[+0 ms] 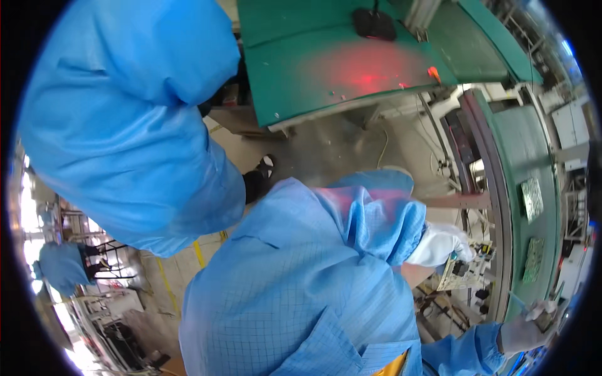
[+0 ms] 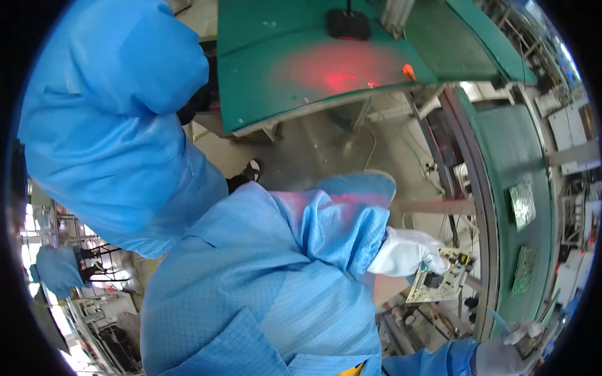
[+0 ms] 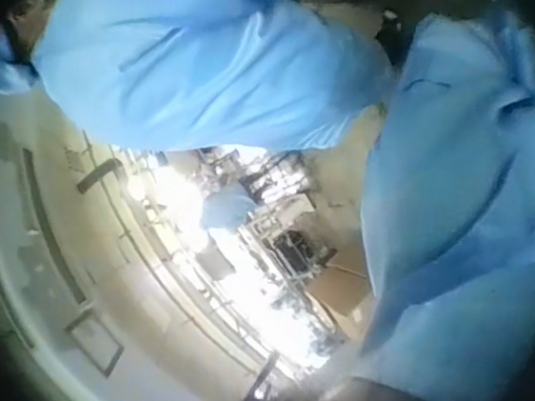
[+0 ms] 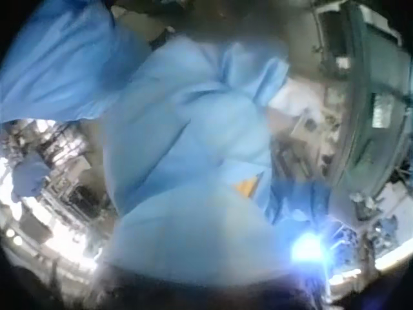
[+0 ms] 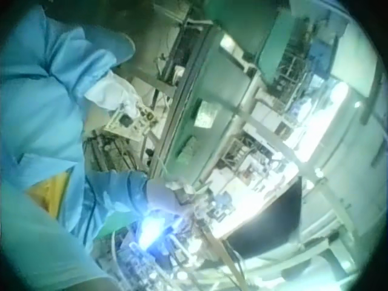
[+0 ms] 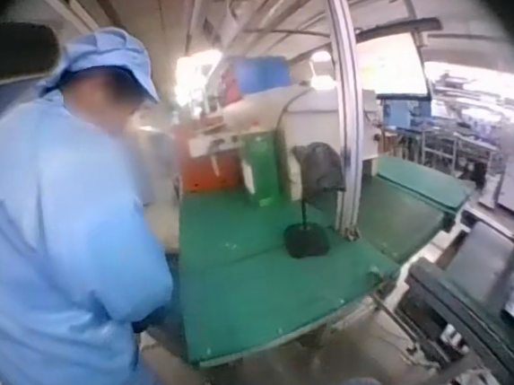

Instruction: Assembling electronic components by using a manual dispenser on printed circuit boards.

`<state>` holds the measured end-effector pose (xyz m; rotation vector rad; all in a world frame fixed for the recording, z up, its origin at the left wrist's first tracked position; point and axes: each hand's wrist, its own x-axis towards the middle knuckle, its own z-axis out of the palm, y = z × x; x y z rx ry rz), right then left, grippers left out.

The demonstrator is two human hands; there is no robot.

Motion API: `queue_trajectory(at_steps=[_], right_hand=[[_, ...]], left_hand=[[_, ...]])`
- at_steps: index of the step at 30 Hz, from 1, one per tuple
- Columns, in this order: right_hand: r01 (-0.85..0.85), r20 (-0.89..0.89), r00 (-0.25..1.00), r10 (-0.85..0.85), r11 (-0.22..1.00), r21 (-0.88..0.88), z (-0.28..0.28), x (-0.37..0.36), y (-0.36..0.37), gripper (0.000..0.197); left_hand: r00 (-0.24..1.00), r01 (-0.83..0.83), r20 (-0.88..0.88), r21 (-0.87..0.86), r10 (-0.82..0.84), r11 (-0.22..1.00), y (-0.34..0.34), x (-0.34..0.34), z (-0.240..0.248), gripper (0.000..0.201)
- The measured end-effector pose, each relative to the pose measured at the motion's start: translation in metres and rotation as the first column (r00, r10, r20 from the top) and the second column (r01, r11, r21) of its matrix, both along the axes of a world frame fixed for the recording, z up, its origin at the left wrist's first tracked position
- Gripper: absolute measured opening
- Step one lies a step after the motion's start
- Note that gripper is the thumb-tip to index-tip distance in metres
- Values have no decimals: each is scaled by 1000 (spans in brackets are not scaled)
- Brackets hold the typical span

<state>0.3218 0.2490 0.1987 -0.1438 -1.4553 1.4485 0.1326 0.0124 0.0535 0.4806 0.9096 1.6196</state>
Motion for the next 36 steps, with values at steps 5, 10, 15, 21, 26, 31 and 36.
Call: queue_trajectory(at_steps=[5, 10, 15, 21, 26, 31, 36], right_hand=[[26, 62, 998, -28, 999, 25, 8, 2, -10, 49], [512, 144, 844, -516, 856, 68, 7, -14, -76, 43], [469, 74, 847, -526, 806, 361, 30, -79, -110, 40], [393, 216, 854, -474, 858, 330, 37, -66, -102, 50], [352, 208, 882, -423, 885, 305, 36, -55, -104, 49], [302, 194, 910, -367, 906, 295, 35, -55, -107, 49], [278, 95, 954, -284, 958, 73, 33, -59, -114, 47]], left_hand=[[988, -2, 154, 36, -3, 999, -23, -3, 6, 33], [636, 161, -679, 583, 368, 796, -37, -37, -10, 30], [988, 157, -8, 10, -157, 988, -43, -26, 26, 29], [950, 295, 84, 58, -299, 954, -23, -27, 74, 43], [921, 384, 53, 57, -387, 922, -18, -23, 74, 46], [928, 373, 2, 49, -374, 926, -19, -19, 87, 49], [941, 327, 69, 53, -330, 944, -17, -22, 65, 52]])
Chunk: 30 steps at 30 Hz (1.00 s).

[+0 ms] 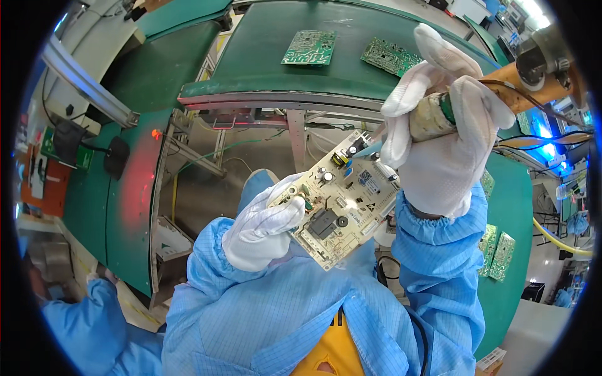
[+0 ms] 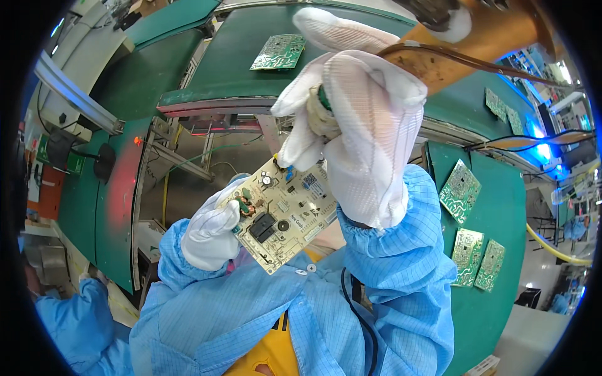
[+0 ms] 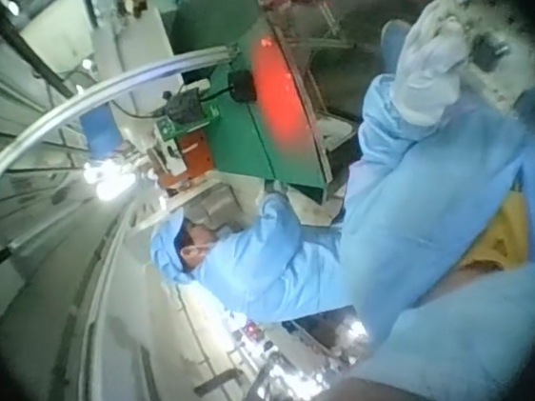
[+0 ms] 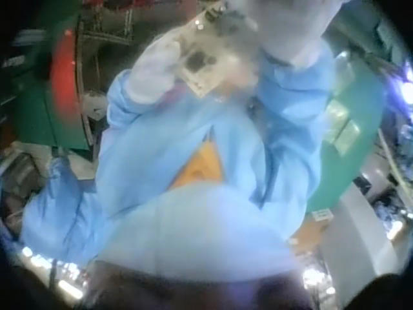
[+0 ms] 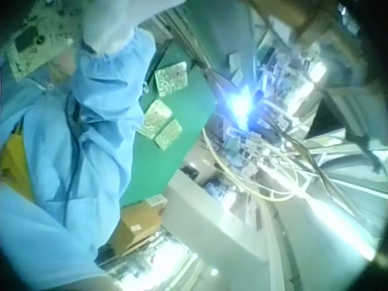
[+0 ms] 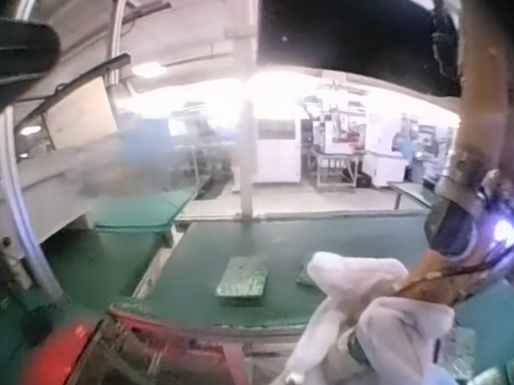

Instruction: Assembling electronic components by using a manual dispenser on printed circuit boards.

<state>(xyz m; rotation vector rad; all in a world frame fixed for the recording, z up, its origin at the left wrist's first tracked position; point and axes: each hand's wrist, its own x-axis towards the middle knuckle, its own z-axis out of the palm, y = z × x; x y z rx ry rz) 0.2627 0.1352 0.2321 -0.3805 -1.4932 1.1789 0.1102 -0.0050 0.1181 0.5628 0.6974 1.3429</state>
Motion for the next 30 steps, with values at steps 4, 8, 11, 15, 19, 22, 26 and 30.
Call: queue_trajectory(at_steps=[4, 8, 11, 15, 19, 22, 26, 30], right_hand=[[-108, -52, 993, 108, 994, -2, -8, 8, 6, 31], [-104, -70, 992, 105, 994, 20, -12, 8, 9, 31], [-103, -85, 991, 106, 994, 37, -15, 8, 12, 30], [259, 198, 923, -330, 913, 315, -22, 10, 19, 41], [172, 69, 980, -189, 964, 202, -17, 4, 10, 44], [-95, -35, 993, 111, 949, 300, -6, 7, 17, 45], [-53, 46, 998, 38, 912, 407, -4, 11, 19, 45], [241, 161, 906, -392, 789, 565, -6, 4, 14, 44]], left_hand=[[1000, -7, 12, -46, 8, 999, -1, -1, -8, 50], [1000, 10, 7, 24, -11, 1000, 5, 7, 4, 48], [999, 43, -25, 22, -43, 999, 6, 6, 14, 48], [992, 53, -115, 23, -50, 998, 7, 2, 4, 47], [993, 39, -116, 27, -35, 999, 6, 1, 2, 44], [998, 22, -62, 31, -20, 999, 7, 2, 4, 41], [1000, -7, 10, 36, 7, 999, 6, 4, 7, 38], [994, -45, -101, 24, 47, 999, 1, 2, 4, 35]])
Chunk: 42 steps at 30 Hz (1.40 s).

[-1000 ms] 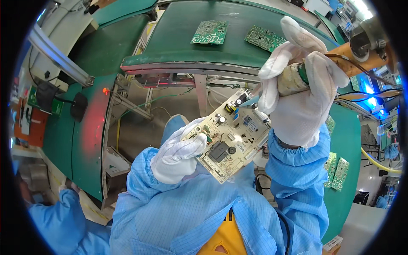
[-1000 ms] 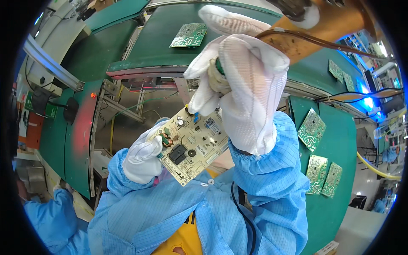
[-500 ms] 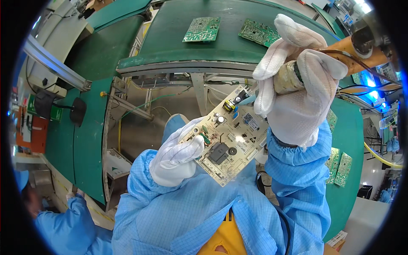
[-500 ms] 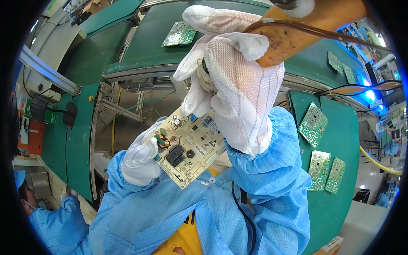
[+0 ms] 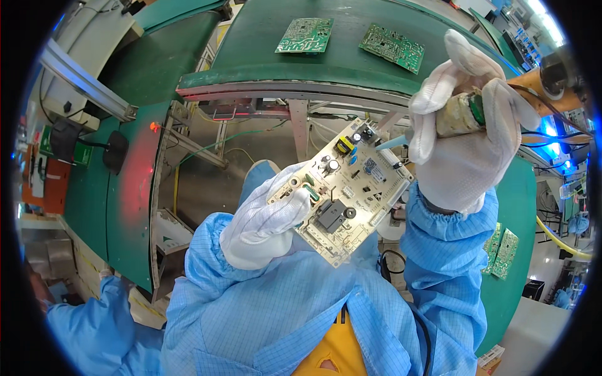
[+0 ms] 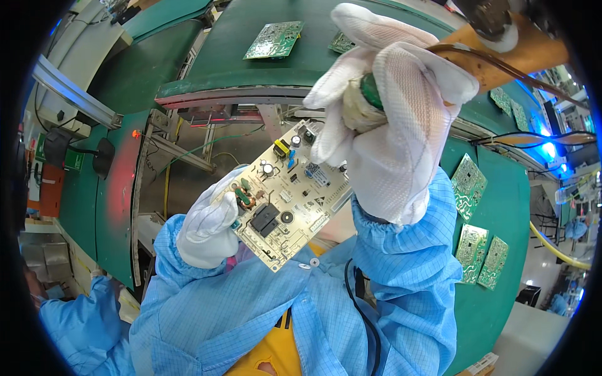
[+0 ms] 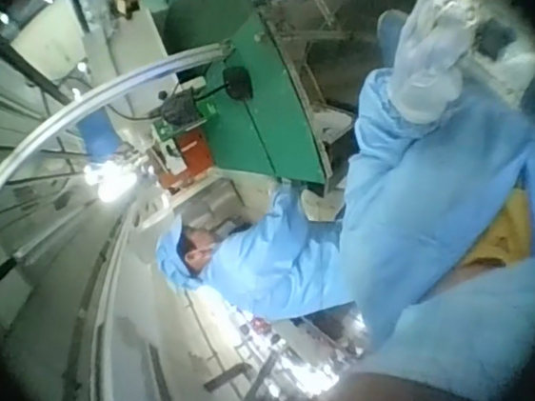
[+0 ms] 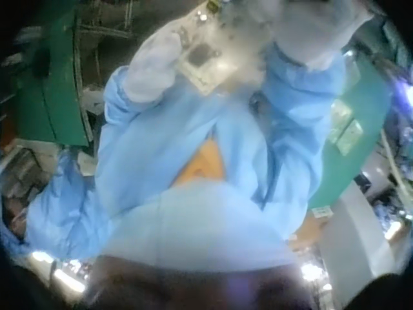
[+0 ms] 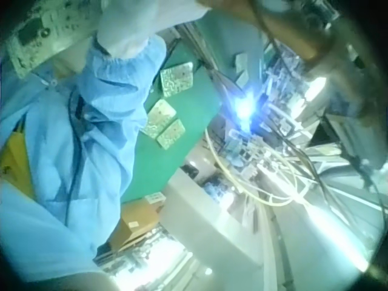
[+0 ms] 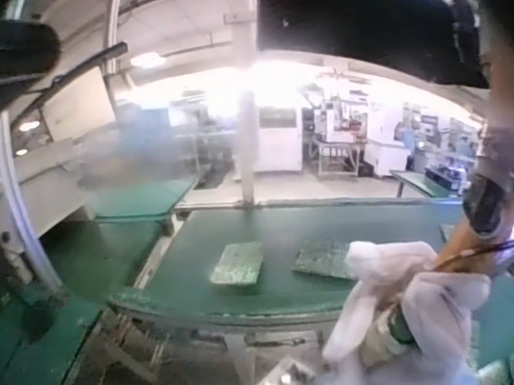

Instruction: Assembling electronic components by using a manual dispenser on printed circuit boards.

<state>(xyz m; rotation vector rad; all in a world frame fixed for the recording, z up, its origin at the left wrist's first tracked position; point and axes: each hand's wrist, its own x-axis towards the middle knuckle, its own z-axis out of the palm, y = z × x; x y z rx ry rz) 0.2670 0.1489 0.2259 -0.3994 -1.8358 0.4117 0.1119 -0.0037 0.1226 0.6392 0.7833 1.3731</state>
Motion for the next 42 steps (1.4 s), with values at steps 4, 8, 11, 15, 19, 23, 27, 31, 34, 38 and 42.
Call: queue_trajectory(at_steps=[4, 8, 11, 15, 19, 23, 27, 31, 34, 38, 42], right_hand=[[30, 17, 999, -30, 998, -49, 0, 10, 0, 44], [-106, -96, 992, 83, 961, -257, 1, 11, -5, 43], [-204, -198, 970, 141, 916, -345, -2, 13, -5, 44], [-418, -369, 884, 287, 838, -351, -7, 13, 0, 45], [-627, -506, 744, 437, 718, -302, -8, 12, 1, 46], [-675, -534, 708, 463, 664, -321, -7, 15, 1, 46], [-724, -559, 669, 491, 602, -338, -5, 17, 0, 47], [-709, -548, 685, 480, 613, -349, -4, 19, 1, 47], [-584, -473, 785, 400, 731, -352, -6, 18, 3, 46], [-398, -372, 889, 268, 854, -335, -10, 16, 5, 45], [-239, -297, 944, 146, 921, -306, -7, 15, 3, 44]], left_hand=[[970, -60, -238, -38, 49, 997, -3, -1, -2, 32], [991, -83, -112, -47, 77, 995, -3, 2, -5, 31], [992, -100, -87, -54, 95, 993, -5, 1, -12, 32], [984, -78, -166, -50, 69, 996, -7, 0, -13, 32], [999, -31, -33, -79, 28, 996, -3, 1, -6, 33], [998, -41, -54, -73, 37, 997, -3, -1, -15, 33], [997, 0, 79, -12, 1, 1000, 6, 1, 6, 36], [959, -11, 284, 26, 4, 1000, 6, -4, 1, 41], [956, -15, 294, -5, 16, 1000, 4, -6, 4, 41], [948, -44, 315, -26, 50, 999, 0, -10, -11, 41], [963, -42, 264, -20, 46, 999, 0, -9, -7, 41]])
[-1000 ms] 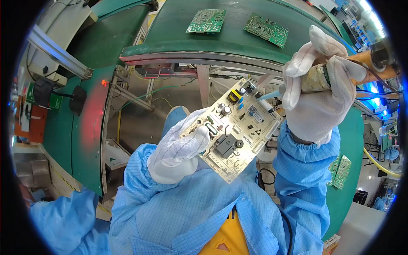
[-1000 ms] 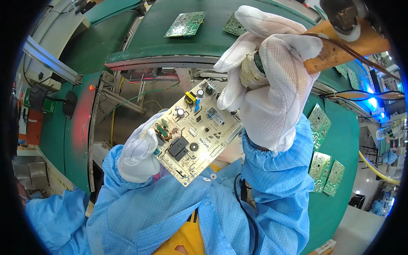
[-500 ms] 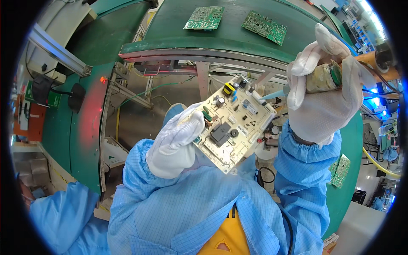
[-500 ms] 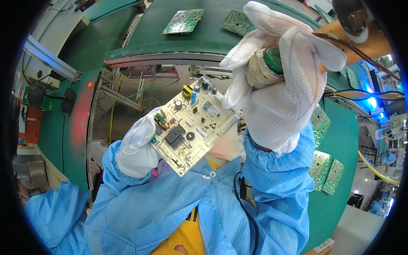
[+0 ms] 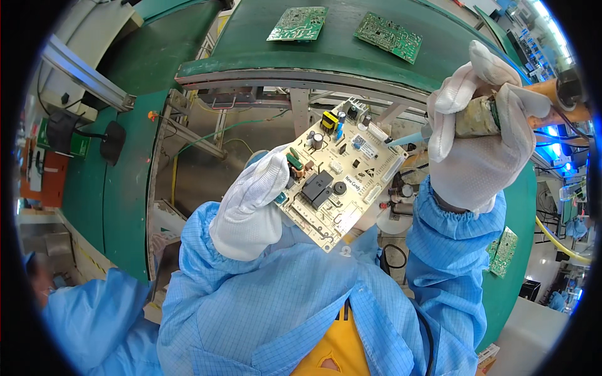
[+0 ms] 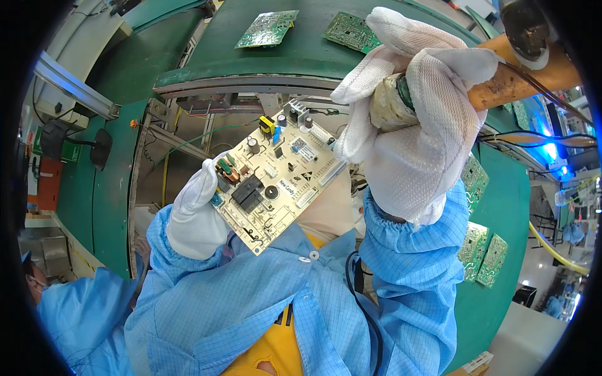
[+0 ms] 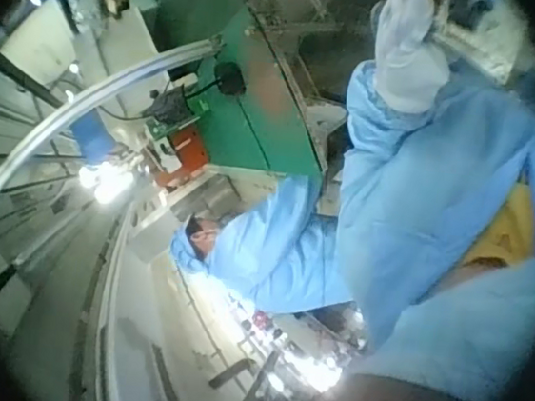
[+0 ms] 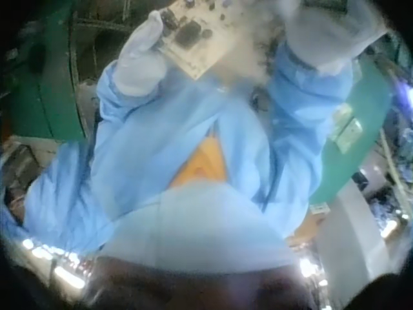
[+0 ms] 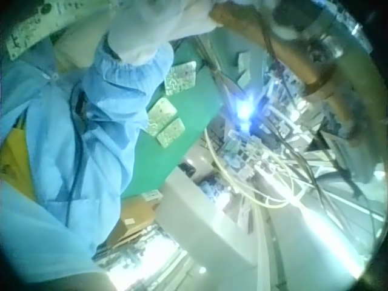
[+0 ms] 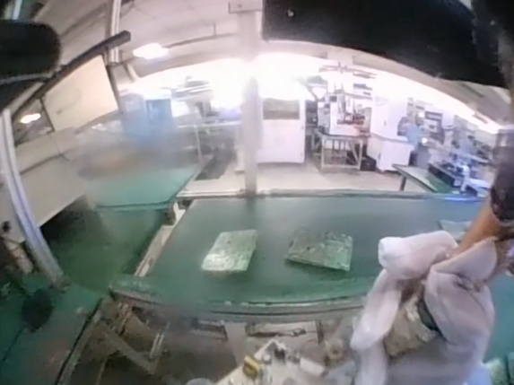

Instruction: Assembling electronic components by using a manual dispenser on printed circuit boards.

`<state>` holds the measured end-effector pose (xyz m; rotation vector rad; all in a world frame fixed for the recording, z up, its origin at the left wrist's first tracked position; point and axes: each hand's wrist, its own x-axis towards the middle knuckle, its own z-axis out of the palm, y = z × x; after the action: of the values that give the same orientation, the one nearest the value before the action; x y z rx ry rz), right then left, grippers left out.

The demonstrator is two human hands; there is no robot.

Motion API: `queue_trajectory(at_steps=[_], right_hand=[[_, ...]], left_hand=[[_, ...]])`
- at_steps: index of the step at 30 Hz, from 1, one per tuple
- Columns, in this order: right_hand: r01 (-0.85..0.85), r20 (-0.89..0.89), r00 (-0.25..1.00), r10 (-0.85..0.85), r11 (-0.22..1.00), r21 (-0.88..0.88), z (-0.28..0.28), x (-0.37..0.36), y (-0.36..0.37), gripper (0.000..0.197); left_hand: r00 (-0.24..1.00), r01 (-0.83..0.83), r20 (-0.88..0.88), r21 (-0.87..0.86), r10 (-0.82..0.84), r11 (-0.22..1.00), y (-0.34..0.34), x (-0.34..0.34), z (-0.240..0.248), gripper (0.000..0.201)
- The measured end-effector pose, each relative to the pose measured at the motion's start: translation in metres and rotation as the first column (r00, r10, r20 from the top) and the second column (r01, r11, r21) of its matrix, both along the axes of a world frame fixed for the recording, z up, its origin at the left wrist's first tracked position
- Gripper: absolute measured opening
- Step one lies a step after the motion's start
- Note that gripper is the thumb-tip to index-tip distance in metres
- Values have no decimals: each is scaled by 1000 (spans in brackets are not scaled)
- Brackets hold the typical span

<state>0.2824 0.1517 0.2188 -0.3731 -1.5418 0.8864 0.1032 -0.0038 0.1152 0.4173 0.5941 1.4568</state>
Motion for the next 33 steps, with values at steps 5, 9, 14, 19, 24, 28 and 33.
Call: queue_trajectory(at_steps=[5, 9, 14, 19, 24, 28, 33], right_hand=[[177, 239, 948, -211, 972, 156, 8, -1, -11, 45], [211, 261, 931, -256, 959, 188, 3, 4, -13, 40], [25, -78, 997, -22, 999, 34, -11, 1, 11, 29], [-122, -202, 974, 98, 986, -110, -10, 5, 1, 46], [-158, -190, 973, 134, 981, -117, -11, 22, 9, 40], [-114, -187, 978, 89, 985, -129, -10, 22, 15, 39], [-46, -159, 987, 22, 988, -147, -12, 32, 31, 39]], left_hand=[[1000, 11, 21, -23, -11, 1000, 4, 4, 10, 41], [999, 0, 54, 31, -2, 1000, 6, -3, 4, 40], [-89, -30, -866, 496, 492, 868, 57, -88, -28, 41], [68, -563, -677, 580, 733, 589, 137, -247, -4, 48], [-509, -679, -850, 493, 135, 543, 156, -368, -5, 55], [-596, -639, -803, 487, 16, 595, 126, -450, -45, 49], [-568, -559, -822, 423, 42, 713, 189, -334, -4, 47]])
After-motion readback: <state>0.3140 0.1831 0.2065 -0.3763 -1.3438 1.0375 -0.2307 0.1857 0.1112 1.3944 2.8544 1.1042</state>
